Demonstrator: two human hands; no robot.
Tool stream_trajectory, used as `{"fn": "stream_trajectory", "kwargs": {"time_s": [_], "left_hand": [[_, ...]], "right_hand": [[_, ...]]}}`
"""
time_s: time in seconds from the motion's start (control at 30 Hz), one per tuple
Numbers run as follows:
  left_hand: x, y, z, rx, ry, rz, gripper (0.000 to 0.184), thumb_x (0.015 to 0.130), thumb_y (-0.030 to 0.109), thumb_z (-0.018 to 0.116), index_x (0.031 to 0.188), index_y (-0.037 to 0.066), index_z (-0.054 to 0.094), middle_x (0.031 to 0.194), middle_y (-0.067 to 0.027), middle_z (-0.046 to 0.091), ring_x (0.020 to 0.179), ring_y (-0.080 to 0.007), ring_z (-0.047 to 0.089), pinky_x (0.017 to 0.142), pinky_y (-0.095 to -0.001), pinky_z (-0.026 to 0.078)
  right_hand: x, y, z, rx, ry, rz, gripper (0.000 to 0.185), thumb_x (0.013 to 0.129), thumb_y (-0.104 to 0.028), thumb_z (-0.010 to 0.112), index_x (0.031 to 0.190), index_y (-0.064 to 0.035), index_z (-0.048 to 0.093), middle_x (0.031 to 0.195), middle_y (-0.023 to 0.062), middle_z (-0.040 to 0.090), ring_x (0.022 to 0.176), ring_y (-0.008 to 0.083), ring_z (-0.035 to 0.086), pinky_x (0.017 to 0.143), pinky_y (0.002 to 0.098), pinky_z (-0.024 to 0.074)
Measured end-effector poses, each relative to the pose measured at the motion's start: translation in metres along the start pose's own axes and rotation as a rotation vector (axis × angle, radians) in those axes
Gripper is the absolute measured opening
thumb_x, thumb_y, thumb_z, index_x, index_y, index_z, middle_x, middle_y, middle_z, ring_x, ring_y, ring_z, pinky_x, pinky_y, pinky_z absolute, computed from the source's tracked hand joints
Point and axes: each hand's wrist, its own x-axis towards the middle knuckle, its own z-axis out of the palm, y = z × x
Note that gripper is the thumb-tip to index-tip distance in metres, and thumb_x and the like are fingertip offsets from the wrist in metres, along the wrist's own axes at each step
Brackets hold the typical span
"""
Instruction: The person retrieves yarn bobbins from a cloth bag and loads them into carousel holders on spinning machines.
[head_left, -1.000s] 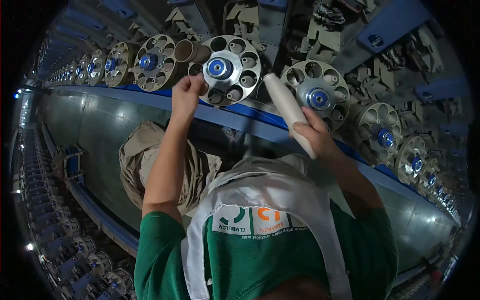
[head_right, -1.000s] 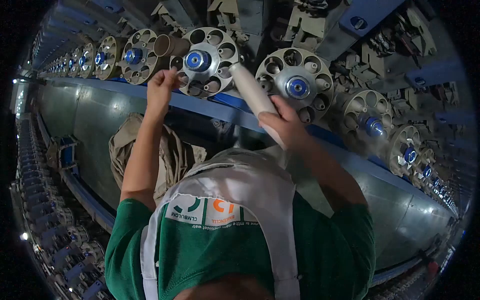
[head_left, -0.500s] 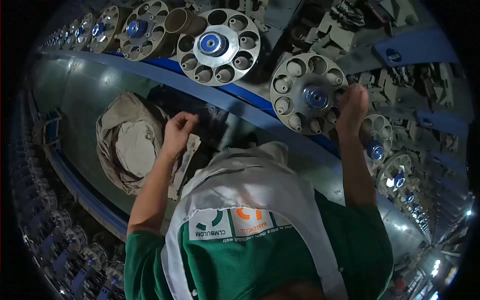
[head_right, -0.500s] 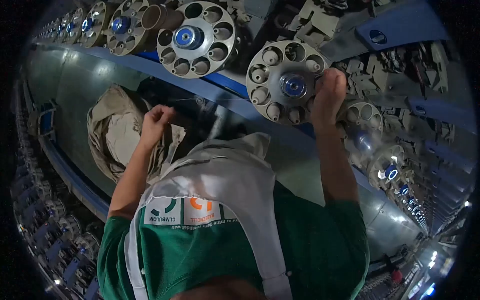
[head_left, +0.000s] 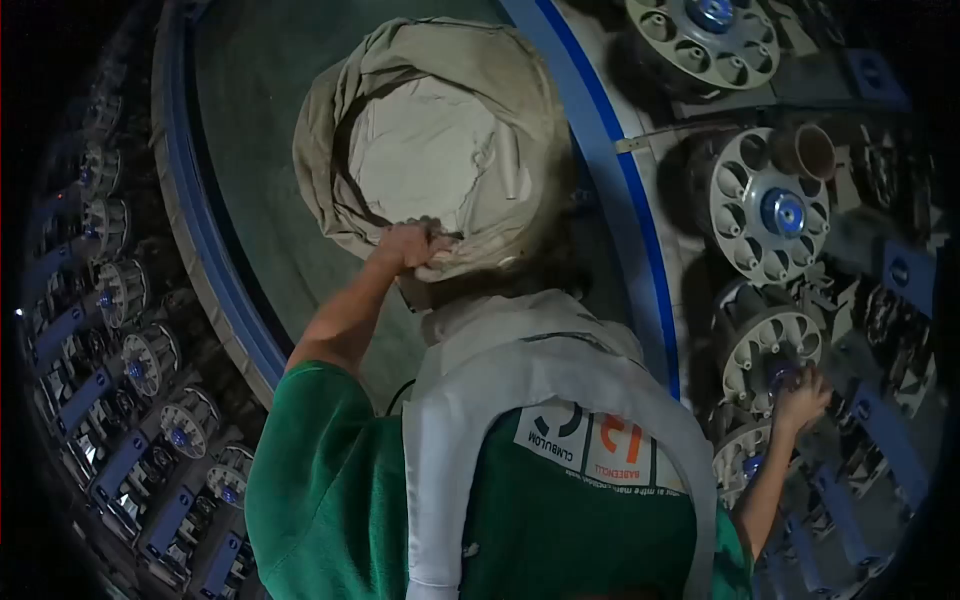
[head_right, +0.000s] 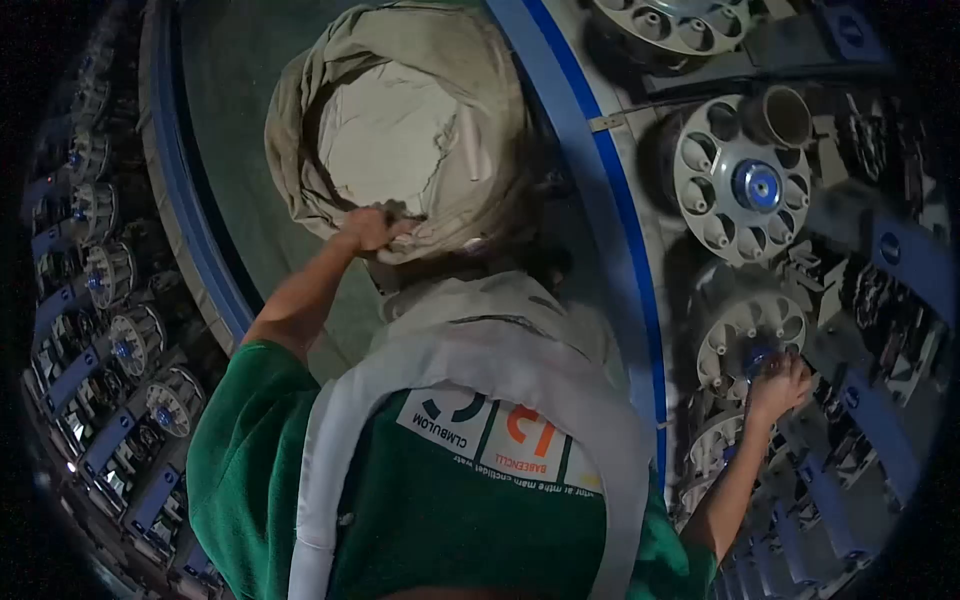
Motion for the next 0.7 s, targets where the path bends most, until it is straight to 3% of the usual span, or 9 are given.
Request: {"fn": "stream_trajectory", "kwargs": {"time_s": [0.07, 0.13, 0.17, 0.23, 0.33, 0.43, 0.53, 0.6, 0.7], "left_hand": [[0.009, -0.010, 0.042, 0.015, 0.267, 0.102, 0.069, 0.079, 0.065, 0.046, 0.100, 0.001, 0.063, 0.104, -0.0168, 0.062, 0.097, -0.0307, 0.060, 0.086, -0.0412, 0.045], [0.054, -0.024, 0.099, 0.222, -0.017, 0.296, 0.051, 0.082, 0.050, 0.048, 0.096, 0.005, 0.066, 0.097, -0.0148, 0.065, 0.091, -0.0342, 0.062, 0.083, -0.0454, 0.047], [0.000, 0.003, -0.005, 0.043, -0.277, 0.261, 0.057, 0.085, 0.053, 0.043, 0.086, 0.002, 0.068, 0.088, -0.0213, 0.064, 0.088, -0.0322, 0.063, 0.079, -0.0437, 0.048], [-0.012, 0.001, -0.013, -0.077, -0.338, 0.296, 0.053, 0.086, 0.050, 0.045, 0.087, 0.002, 0.067, 0.088, -0.0214, 0.064, 0.088, -0.0324, 0.063, 0.078, -0.0431, 0.048], [-0.016, -0.008, -0.019, -0.280, -0.454, 0.286, 0.048, 0.085, 0.047, 0.048, 0.088, 0.003, 0.067, 0.089, -0.0209, 0.063, 0.088, -0.0328, 0.062, 0.077, -0.0418, 0.048], [0.005, -0.028, -0.004, -0.428, -0.476, 0.294, 0.045, 0.084, 0.046, 0.050, 0.089, 0.004, 0.066, 0.088, -0.0203, 0.063, 0.087, -0.0328, 0.062, 0.076, -0.0414, 0.048], [0.056, -0.041, -0.011, -0.603, -0.213, 0.249, 0.041, 0.085, 0.042, 0.053, 0.099, 0.005, 0.064, 0.090, -0.0199, 0.063, 0.084, -0.0326, 0.061, 0.074, -0.0418, 0.047], [0.111, -0.028, -0.026, -0.835, 0.298, 0.144, 0.046, 0.083, 0.041, 0.054, 0.112, 0.005, 0.058, 0.103, -0.0227, 0.060, 0.096, -0.0372, 0.057, 0.083, -0.0410, 0.045], [0.191, -0.004, -0.054, -0.521, 0.130, 0.227, 0.053, 0.085, 0.040, 0.052, 0.125, 0.004, 0.047, 0.115, -0.0231, 0.055, 0.104, -0.0374, 0.053, 0.087, -0.0410, 0.044]], "right_hand": [[0.038, -0.070, -0.045, 0.409, 0.095, -0.177, 0.029, 0.078, -0.017, 0.064, 0.104, -0.0054, 0.058, 0.104, 0.0110, 0.058, 0.101, 0.0320, 0.051, 0.087, 0.0413, 0.0400], [0.066, -0.198, -0.104, 0.945, -0.059, -0.357, 0.028, 0.080, -0.007, 0.061, 0.107, -0.0026, 0.055, 0.102, 0.0125, 0.058, 0.094, 0.0273, 0.055, 0.085, 0.0358, 0.0424], [0.068, -0.262, -0.121, 1.175, -0.220, -0.414, 0.028, 0.080, -0.003, 0.059, 0.108, -0.0018, 0.055, 0.102, 0.0125, 0.058, 0.093, 0.0251, 0.057, 0.082, 0.0326, 0.0445], [0.063, -0.386, -0.125, 1.558, -0.572, -0.612, 0.025, 0.081, -0.010, 0.060, 0.104, -0.0014, 0.056, 0.101, 0.0143, 0.058, 0.093, 0.0256, 0.059, 0.081, 0.0320, 0.0457], [0.049, -0.512, -0.100, 1.012, -0.116, -1.215, 0.024, 0.080, -0.019, 0.057, 0.100, -0.0054, 0.063, 0.098, 0.0158, 0.061, 0.093, 0.0279, 0.060, 0.088, 0.0348, 0.0426], [0.071, -0.521, -0.066, 0.156, -0.354, -1.378, 0.017, 0.079, -0.018, 0.053, 0.081, -0.0104, 0.069, 0.081, 0.0126, 0.065, 0.086, 0.0281, 0.062, 0.089, 0.0336, 0.0416], [0.097, -0.480, -0.072, 0.046, -0.385, -1.337, 0.021, 0.077, -0.018, 0.052, 0.061, -0.0152, 0.066, 0.062, 0.0078, 0.061, 0.073, 0.0255, 0.061, 0.087, 0.0308, 0.0425], [0.098, -0.460, -0.090, 0.182, -0.336, -1.378, 0.021, 0.076, -0.019, 0.053, 0.059, -0.0155, 0.064, 0.060, 0.0073, 0.060, 0.069, 0.0248, 0.060, 0.087, 0.0302, 0.0416], [0.083, -0.437, -0.137, 0.423, -0.273, -1.403, 0.022, 0.075, -0.022, 0.055, 0.055, -0.0165, 0.060, 0.056, 0.0057, 0.057, 0.064, 0.0228, 0.059, 0.089, 0.0287, 0.0399]]}}
